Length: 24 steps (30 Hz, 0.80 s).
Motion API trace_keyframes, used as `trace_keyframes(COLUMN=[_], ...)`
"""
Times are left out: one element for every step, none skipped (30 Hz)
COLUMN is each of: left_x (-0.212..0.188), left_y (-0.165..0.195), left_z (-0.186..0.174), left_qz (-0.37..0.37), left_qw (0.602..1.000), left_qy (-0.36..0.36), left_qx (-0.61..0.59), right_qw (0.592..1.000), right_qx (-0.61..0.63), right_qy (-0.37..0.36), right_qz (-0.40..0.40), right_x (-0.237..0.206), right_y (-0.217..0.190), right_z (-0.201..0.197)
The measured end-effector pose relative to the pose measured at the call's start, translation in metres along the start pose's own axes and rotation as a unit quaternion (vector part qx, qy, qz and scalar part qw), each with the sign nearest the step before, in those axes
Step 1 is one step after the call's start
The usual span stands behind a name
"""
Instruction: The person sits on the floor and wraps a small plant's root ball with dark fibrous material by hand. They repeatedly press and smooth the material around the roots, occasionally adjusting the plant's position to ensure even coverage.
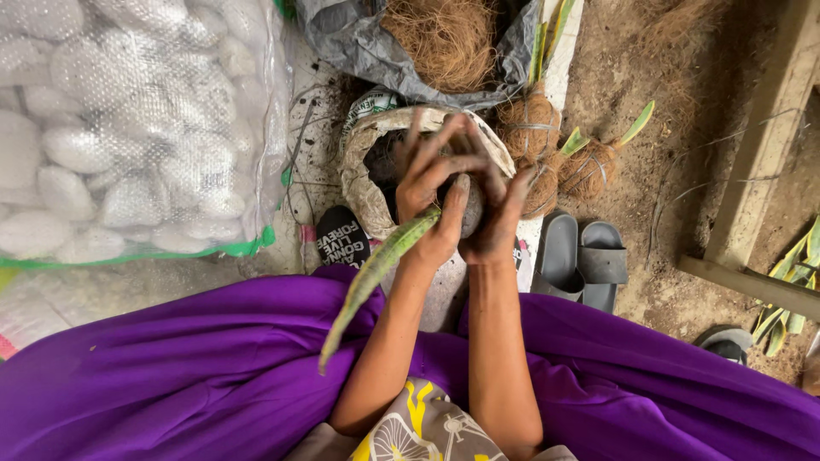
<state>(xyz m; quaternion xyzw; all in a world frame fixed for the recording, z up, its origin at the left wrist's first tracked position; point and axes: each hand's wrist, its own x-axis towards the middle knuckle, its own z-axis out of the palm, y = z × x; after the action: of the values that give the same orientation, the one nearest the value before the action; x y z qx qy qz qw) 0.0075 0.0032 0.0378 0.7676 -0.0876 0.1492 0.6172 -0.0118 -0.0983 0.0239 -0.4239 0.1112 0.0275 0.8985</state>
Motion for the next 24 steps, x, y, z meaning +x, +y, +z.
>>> trace_keyframes(left_x=[0.001, 0.002, 0.002, 0.003, 0.004, 0.005, 0.005, 0.005, 0.007, 0.007, 0.006, 0.004, -0.002, -0.007, -0.01, -0.014, -0.016, -0.018, -0.02, -0.021, -0.02, -0.018, -0.018, -0.017], left_y=[0.005, 0.01, 0.014, 0.017, 0.018, 0.018, 0.017, 0.016, 0.012, 0.009, 0.006, 0.003, 0.002, 0.001, -0.001, -0.003, -0.006, -0.008, -0.01, -0.011, -0.012, -0.013, -0.012, -0.011], left_z=[-0.003, -0.007, -0.011, -0.013, -0.015, -0.017, -0.017, -0.016, -0.015, -0.012, -0.008, -0.005, -0.003, 0.0, 0.003, 0.005, 0.006, 0.007, 0.006, 0.004, 0.003, 0.0, -0.003, -0.005], left_qz=[-0.006, -0.015, -0.023, -0.023, -0.02, -0.017, -0.023, -0.029, -0.032, -0.071, -0.112, -0.156, -0.233, -0.302, -0.364, -0.349, -0.334, -0.317, -0.296, -0.274, -0.25, -0.234, -0.22, -0.205], left_qw=[1.0, 1.0, 0.999, 0.999, 0.999, 0.998, 0.999, 0.998, 0.998, 0.996, 0.992, 0.985, 0.951, 0.895, 0.816, 0.821, 0.825, 0.83, 0.853, 0.874, 0.894, 0.904, 0.913, 0.921], left_qy=[-0.002, -0.004, -0.004, 0.0, 0.005, 0.008, 0.02, 0.034, 0.045, 0.046, 0.045, 0.046, 0.053, 0.058, 0.06, 0.083, 0.107, 0.131, 0.114, 0.097, 0.079, 0.066, 0.056, 0.047], left_qx=[0.011, 0.022, 0.033, 0.038, 0.044, 0.052, 0.043, 0.035, 0.026, -0.005, -0.035, -0.063, -0.194, -0.324, -0.446, -0.445, -0.443, -0.439, -0.415, -0.39, -0.364, -0.352, -0.34, -0.327], right_qw=[1.0, 0.999, 0.999, 0.998, 0.991, 0.979, 0.967, 0.954, 0.937, 0.917, 0.893, 0.866, 0.868, 0.867, 0.863, 0.871, 0.877, 0.881, 0.878, 0.875, 0.872, 0.898, 0.92, 0.94], right_qx=[0.004, 0.009, 0.013, -0.059, -0.131, -0.199, -0.24, -0.28, -0.318, -0.344, -0.369, -0.394, -0.378, -0.362, -0.347, -0.364, -0.38, -0.393, -0.394, -0.396, -0.396, -0.351, -0.307, -0.261], right_qy=[0.009, 0.02, 0.029, 0.025, 0.02, 0.016, 0.033, 0.049, 0.067, 0.082, 0.097, 0.109, 0.084, 0.059, 0.034, 0.06, 0.084, 0.108, 0.098, 0.087, 0.077, 0.097, 0.115, 0.131], right_qz=[0.012, 0.026, 0.041, 0.012, -0.02, -0.051, -0.075, -0.098, -0.126, -0.184, -0.238, -0.288, -0.311, -0.338, -0.365, -0.325, -0.284, -0.242, -0.253, -0.265, -0.278, -0.248, -0.213, -0.177], right_x=[-0.002, -0.004, -0.007, -0.009, -0.01, -0.011, -0.012, -0.011, -0.01, -0.009, -0.01, -0.012, -0.013, -0.013, -0.012, -0.012, -0.013, -0.011, -0.011, -0.01, -0.008, -0.005, -0.002, -0.001], right_y=[0.004, 0.008, 0.01, 0.009, 0.009, 0.007, 0.005, 0.003, 0.0, -0.002, -0.004, -0.006, -0.007, -0.008, -0.009, -0.008, -0.008, -0.006, -0.005, -0.005, -0.004, -0.003, -0.004, -0.003], right_z=[-0.002, -0.003, -0.004, -0.005, -0.005, -0.003, 0.0, 0.004, 0.01, 0.016, 0.022, 0.029, 0.036, 0.042, 0.047, 0.052, 0.056, 0.06, 0.063, 0.065, 0.066, 0.067, 0.067, 0.066])
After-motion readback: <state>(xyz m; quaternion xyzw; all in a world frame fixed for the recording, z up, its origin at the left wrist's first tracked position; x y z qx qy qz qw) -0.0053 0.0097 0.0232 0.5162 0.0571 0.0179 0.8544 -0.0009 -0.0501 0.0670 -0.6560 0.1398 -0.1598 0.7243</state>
